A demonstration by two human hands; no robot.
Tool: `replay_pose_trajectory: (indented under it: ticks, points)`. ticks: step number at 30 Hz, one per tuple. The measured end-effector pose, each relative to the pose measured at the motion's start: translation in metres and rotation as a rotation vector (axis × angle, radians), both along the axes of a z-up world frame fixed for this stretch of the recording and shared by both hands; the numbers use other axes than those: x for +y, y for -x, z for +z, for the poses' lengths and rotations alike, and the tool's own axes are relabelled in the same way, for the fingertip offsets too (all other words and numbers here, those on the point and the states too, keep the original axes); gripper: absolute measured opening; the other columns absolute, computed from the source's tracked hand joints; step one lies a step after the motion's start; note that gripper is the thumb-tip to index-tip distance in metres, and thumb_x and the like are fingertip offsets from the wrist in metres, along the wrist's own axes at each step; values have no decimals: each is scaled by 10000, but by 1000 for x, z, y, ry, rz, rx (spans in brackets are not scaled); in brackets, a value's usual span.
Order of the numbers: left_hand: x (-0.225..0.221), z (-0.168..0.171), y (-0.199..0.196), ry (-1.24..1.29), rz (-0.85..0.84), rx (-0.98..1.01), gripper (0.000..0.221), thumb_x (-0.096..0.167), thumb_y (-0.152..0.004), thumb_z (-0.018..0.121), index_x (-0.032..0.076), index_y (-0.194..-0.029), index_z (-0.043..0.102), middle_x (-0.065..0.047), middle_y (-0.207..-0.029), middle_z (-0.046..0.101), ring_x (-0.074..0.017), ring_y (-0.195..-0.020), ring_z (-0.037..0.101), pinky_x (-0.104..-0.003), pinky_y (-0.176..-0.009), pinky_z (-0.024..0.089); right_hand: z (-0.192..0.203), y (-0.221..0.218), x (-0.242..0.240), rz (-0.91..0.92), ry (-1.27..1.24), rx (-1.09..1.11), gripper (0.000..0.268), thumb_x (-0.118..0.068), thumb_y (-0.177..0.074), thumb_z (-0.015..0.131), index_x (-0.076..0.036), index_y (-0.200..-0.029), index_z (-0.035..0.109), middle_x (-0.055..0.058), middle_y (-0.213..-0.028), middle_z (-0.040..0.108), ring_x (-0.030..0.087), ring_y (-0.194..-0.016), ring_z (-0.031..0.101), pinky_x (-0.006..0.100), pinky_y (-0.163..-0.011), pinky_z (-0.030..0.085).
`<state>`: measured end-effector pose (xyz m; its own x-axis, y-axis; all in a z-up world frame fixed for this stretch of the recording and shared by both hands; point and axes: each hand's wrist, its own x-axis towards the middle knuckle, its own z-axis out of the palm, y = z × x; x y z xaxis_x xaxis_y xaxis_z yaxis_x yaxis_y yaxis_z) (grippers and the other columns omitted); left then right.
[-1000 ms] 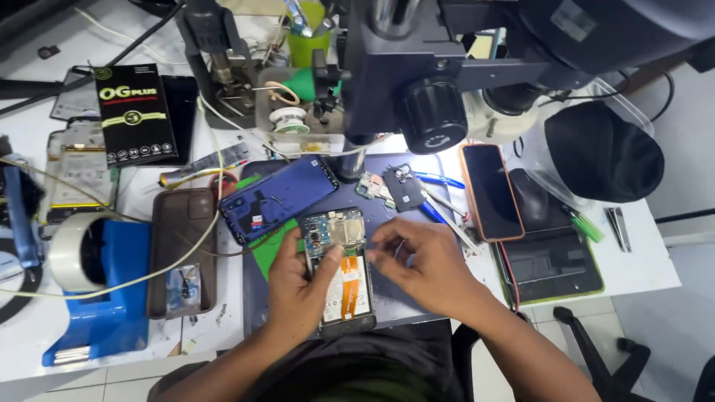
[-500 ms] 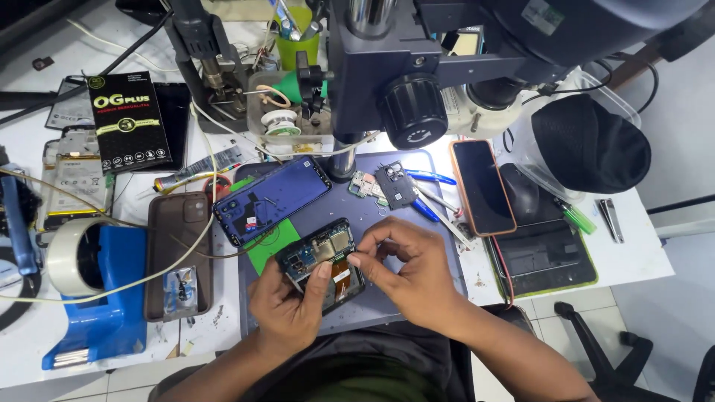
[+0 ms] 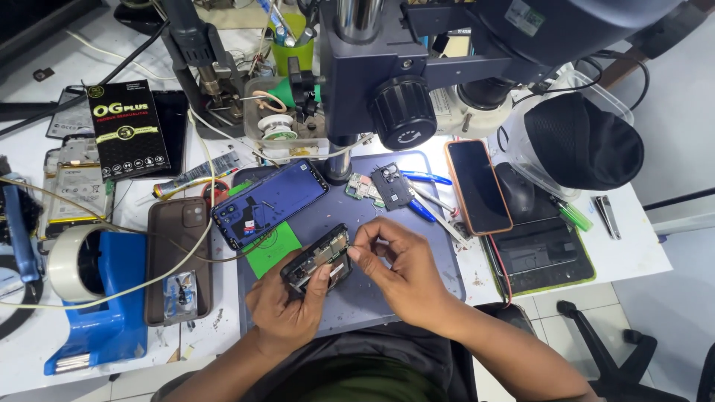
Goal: Disassembling and manipulating internal components of a smartphone using precision tools on a repair bench.
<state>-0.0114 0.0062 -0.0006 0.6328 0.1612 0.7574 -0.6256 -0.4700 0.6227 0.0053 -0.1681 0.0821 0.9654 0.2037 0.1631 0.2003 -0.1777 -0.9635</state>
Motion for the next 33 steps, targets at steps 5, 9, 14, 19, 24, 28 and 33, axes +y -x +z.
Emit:
replay_pose_trajectory:
  ticks: [5,9,14,19,24,28,33]
  points:
    - [0,2,1,0,-15,7,370,154,-900,759,-131,-1103,639,-155,-938,778,-220,-760,787,-289,-686,646,0,2,3,-28,-44,-22,101,-118,-932,735,-80,-902,646,20,-847,629,146,-802,600,287,-734,558]
    - [-1,1,1,-23,12,-3,372,171,-899,760,-125,-1089,639,-144,-915,777,-212,-719,774,-293,-656,625,-4,3,4,-70,-58,-17,115,-130,-920,757,-85,-924,651,11,-860,629,135,-815,601,281,-734,551]
    - [-1,-4,3,-46,68,5,378,218,-893,769,-102,-1065,668,-134,-872,768,-210,-654,740,-297,-606,593,0,4,6,-88,-58,-25,89,-103,-918,752,-72,-888,674,26,-826,654,143,-782,622,281,-717,570]
    - [1,-9,5,-82,91,-8,401,241,-889,777,-102,-1066,667,-137,-896,773,-229,-620,731,-311,-579,585,2,4,6,-81,-95,-17,97,-92,-912,758,-71,-851,685,28,-781,656,125,-712,597,257,-647,535]
    - [-1,-11,5,-75,95,-20,403,254,-894,774,-88,-1078,667,-139,-944,783,-213,-589,714,-289,-564,574,0,5,6,-58,-114,56,103,-76,-948,711,-55,-860,661,40,-794,634,123,-658,591,240,-607,524]
    - [-2,-9,4,-64,93,-30,394,247,-890,778,-88,-1068,669,-130,-921,783,-199,-554,689,-285,-526,556,3,5,3,-19,-75,52,145,-130,-989,658,-84,-859,614,5,-791,576,114,-733,533,255,-638,435]
    - [4,-2,1,-96,162,52,455,302,-896,749,-116,-1061,676,-183,-870,759,-252,-616,718,-344,-556,560,5,8,-2,115,-30,204,148,-207,-1017,636,-116,-904,603,-13,-854,547,120,-816,512,265,-732,426]
